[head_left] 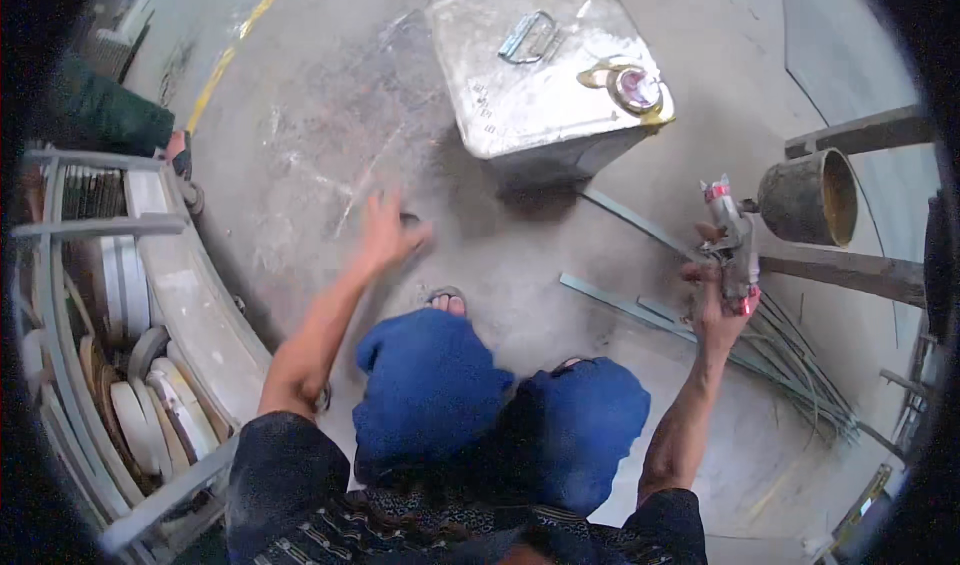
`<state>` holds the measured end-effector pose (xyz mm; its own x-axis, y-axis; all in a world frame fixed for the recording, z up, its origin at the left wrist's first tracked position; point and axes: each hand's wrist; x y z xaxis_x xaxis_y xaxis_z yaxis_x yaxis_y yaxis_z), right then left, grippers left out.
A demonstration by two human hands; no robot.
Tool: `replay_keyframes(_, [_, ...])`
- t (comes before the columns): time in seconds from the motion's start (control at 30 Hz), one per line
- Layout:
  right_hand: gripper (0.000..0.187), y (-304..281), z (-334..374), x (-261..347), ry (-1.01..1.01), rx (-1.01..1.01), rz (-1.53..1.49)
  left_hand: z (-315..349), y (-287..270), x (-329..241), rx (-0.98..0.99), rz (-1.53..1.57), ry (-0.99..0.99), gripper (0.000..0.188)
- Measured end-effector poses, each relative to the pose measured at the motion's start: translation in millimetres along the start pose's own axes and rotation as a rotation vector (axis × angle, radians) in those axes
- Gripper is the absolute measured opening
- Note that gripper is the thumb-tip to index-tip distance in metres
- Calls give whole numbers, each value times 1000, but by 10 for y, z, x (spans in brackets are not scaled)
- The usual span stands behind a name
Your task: Spray painting wooden furniture components with a spray gun and refilling the paint reservoir from a large container.
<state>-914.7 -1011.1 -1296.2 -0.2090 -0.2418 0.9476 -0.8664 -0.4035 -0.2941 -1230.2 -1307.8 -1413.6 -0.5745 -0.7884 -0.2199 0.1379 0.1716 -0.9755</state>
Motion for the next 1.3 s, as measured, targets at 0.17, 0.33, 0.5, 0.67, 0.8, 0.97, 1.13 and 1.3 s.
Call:
replay_keyframes(0.17, [11, -267, -528, 323, 9, 52, 117, 66, 175, -148, 153, 150, 68, 54])
replay_keyframes(0.33, [26, -999, -1100, 1740, -102, 111, 211, -572, -1887, -1435, 11, 670, -557, 44])
replay_keyframes(0.5, [33, -1773, -1183, 3555, -134, 176, 96, -909, -4921, -3256, -195, 1196, 6, 34])
replay_keyframes(0.67, [38, -2746, -1074, 5483, -86, 147, 10, -615, -7541, -5626, 203, 1350, 574, 39])
replay_keyframes(0.8, [37, -3760, -1105, 6989, -102, 81, 39, -384, -9222, -6981, 273, 1056, 1026, 40])
replay_keyframes(0.97, [43, -5087, -1074, 8347, 21, 46, 79, 210, -10702, -8205, 339, 767, 1276, 48])
replay_keyframes(1.13, [40, -6278, -890, 9248, 15, -94, 95, 971, -11853, -9212, 275, 474, 1478, 54])
replay_keyframes(1.3, [38, -7261, -672, 9798, -62, -243, 17, 1747, -12404, -10085, 173, 330, 1588, 54])
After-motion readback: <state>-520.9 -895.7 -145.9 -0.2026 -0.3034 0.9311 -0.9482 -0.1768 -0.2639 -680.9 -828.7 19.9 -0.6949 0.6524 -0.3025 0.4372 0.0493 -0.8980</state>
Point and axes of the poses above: each hand's wrist, its own z-axis away from the middle knuckle, its own y-axis out of the palm, x = y × z, and after that the axes turned 8 degrees about -x, right-handed
